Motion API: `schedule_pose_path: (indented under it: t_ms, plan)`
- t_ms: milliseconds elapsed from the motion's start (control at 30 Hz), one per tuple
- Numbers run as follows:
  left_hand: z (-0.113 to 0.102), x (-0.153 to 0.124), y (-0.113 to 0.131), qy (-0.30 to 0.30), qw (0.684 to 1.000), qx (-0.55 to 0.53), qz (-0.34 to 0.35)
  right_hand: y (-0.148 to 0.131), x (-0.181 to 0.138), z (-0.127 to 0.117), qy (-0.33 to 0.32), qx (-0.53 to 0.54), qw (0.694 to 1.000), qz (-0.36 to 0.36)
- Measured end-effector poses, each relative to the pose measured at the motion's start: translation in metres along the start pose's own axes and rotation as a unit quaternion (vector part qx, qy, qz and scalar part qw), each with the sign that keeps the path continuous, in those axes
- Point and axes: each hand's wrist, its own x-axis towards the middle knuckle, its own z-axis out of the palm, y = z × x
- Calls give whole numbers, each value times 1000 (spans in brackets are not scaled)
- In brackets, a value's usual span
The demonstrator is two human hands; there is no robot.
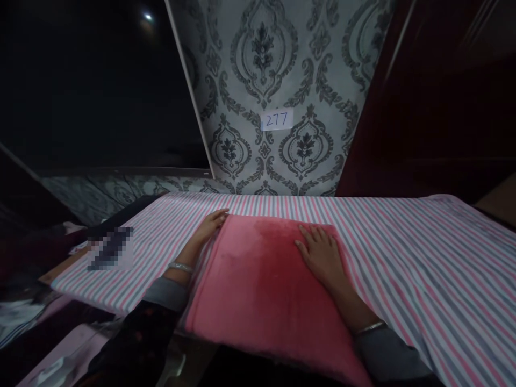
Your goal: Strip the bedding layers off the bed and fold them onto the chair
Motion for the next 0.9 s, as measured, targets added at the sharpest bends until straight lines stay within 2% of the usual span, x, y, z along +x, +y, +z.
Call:
schedule_pose_path:
  t_ms: [167,333,433,633,767,900]
  plan:
    - [-8,8,11,-100,994,-35,17,-1,0,0,8,-3,1000,4]
    - [-7,14,15,-140,989,-47,33,0,1,4,23,-1,1000,-5]
    - [-2,18,12,-114,991,-52,45,2,0,6,34,2,999,-8]
    - [4,14,-13,34,996,-65,44,5,-1,11,34,0,999,-13]
    - [6,13,-21,46,997,-64,22,3,-1,7,31,-2,999,-10]
    - [5,13,-13,40,997,-63,-6,-2,-1,-3,14,3,1000,3]
